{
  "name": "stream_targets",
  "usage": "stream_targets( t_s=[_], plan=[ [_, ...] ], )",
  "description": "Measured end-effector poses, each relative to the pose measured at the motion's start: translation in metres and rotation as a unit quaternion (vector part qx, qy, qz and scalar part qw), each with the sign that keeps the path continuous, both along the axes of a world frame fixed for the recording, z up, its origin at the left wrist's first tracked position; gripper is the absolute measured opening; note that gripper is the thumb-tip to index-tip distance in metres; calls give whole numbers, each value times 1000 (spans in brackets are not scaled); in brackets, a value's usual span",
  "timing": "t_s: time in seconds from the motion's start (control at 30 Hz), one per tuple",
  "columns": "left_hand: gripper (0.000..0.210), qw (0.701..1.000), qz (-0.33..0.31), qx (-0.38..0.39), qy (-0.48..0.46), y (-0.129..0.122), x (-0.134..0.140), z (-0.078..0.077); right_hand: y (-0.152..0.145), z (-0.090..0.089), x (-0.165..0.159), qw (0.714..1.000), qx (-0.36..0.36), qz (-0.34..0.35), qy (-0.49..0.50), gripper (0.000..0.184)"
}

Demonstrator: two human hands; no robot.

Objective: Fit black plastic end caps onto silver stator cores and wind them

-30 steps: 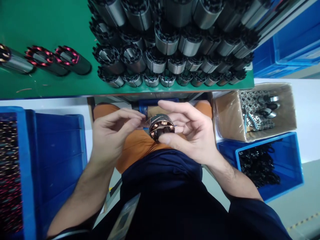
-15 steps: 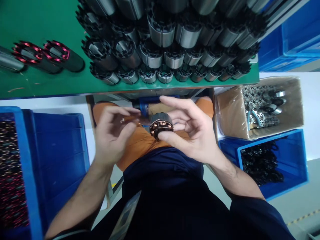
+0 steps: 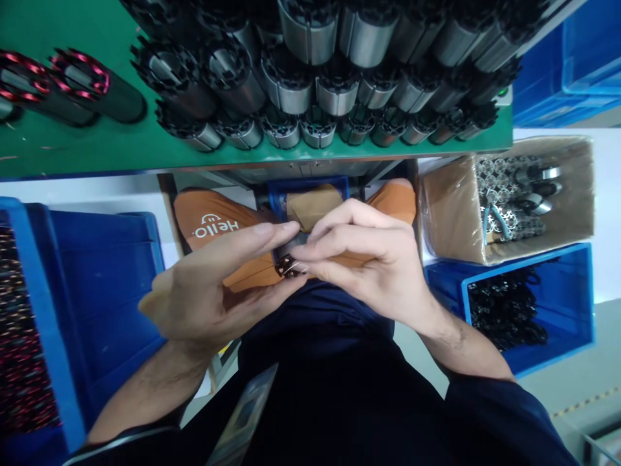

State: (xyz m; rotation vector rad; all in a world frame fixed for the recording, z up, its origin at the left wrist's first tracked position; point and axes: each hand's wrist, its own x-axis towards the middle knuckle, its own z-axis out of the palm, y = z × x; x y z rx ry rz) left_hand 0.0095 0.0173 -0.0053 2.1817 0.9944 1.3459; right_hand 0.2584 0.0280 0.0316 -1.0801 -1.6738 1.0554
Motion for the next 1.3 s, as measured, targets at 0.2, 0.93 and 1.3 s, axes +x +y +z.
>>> stream_targets(
  t_s=[0.2,0.93,1.3],
  plan=[
    [39,996,47,-73,28,-4,-10,16,-3,-10,7,972,-105,-169,126,17],
    [28,987,45,-146,-47,4,17,23,-10,-5,-20,989,13,-135,59,10],
    [32,982,55,-182,6,2,17,0,-29,-35,-50,943,-194,-139,233,17]
  ],
)
